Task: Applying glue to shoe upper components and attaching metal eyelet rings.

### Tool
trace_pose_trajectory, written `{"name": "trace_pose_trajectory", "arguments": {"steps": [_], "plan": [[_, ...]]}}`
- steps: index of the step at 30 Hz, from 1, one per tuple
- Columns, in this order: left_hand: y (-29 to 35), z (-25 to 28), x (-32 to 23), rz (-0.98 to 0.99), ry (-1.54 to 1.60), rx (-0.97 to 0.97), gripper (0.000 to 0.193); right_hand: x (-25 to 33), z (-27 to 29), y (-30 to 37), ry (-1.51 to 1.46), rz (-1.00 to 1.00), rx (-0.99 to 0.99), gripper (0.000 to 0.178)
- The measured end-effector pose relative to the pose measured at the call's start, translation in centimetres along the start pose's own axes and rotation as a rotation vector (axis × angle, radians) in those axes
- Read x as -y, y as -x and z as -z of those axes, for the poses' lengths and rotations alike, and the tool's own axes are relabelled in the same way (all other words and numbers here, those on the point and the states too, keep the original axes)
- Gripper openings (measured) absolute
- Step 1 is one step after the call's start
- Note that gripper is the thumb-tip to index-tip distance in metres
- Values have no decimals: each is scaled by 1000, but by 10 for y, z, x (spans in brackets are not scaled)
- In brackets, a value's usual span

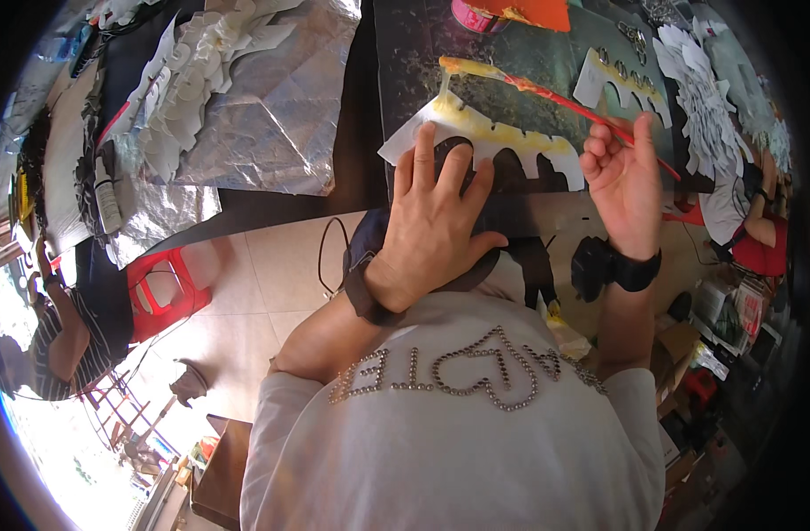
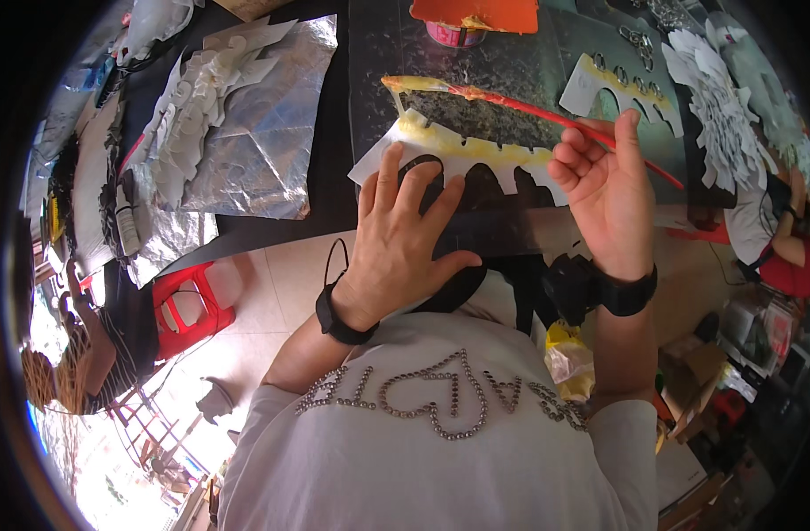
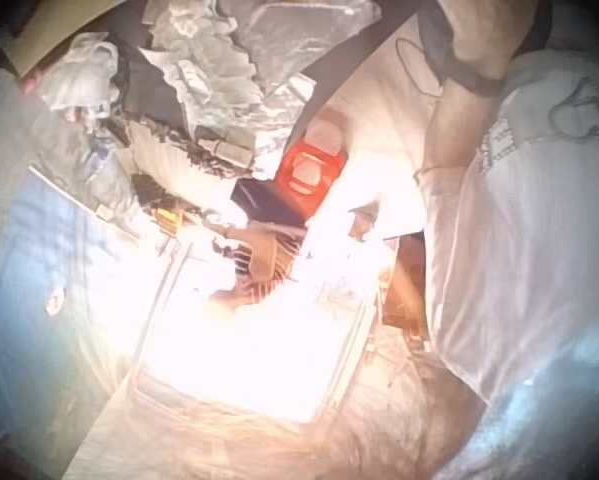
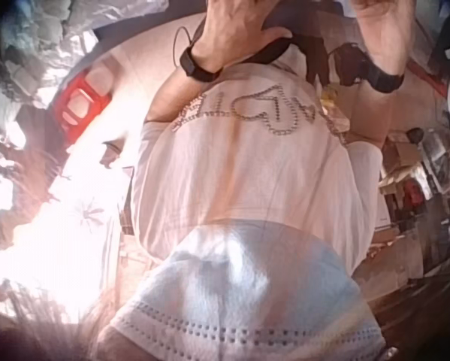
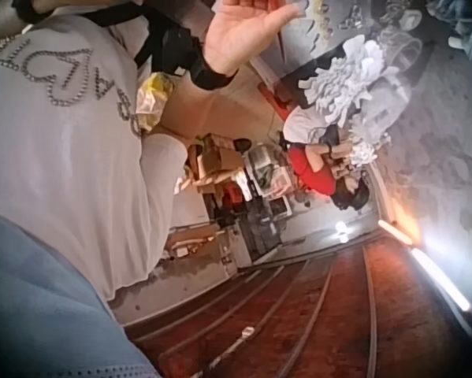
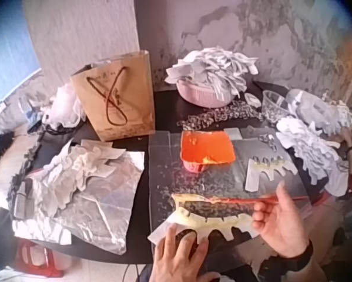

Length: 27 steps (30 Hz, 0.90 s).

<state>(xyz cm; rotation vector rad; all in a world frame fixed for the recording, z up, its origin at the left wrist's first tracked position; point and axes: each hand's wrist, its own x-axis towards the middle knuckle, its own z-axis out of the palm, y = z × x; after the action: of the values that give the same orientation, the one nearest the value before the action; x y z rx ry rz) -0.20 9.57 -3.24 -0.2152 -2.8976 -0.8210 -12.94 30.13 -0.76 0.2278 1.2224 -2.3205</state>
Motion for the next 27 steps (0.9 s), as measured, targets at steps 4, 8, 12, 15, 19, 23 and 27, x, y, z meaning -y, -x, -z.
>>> {"name": "trace_pose_trajectory", "arguments": {"steps": [4, 8, 12, 15, 19, 23, 27], "plan": [[1, -2, 1, 7, 37, -22, 73, 6, -3, 4, -40, 34, 52, 47], [2, -2, 2, 1, 60, -47, 73, 13, 0, 7, -45, 77, 98, 43], [2, -2, 2, 6, 58, -42, 72, 13, -2, 15, 98, 120, 121, 37], [2, -2, 2, 4, 59, -38, 73, 7, -10, 23, 347, 232, 143, 28], [3, -2, 3, 2, 48, -37, 73, 4, -5, 25, 504, 237, 198, 21], [2, -2, 3, 0, 52, -39, 74, 3, 3, 25, 506, 199, 265, 20], [3, -1, 2, 27, 84, -64, 72, 5, 12, 28, 489, 257, 245, 20]]}}
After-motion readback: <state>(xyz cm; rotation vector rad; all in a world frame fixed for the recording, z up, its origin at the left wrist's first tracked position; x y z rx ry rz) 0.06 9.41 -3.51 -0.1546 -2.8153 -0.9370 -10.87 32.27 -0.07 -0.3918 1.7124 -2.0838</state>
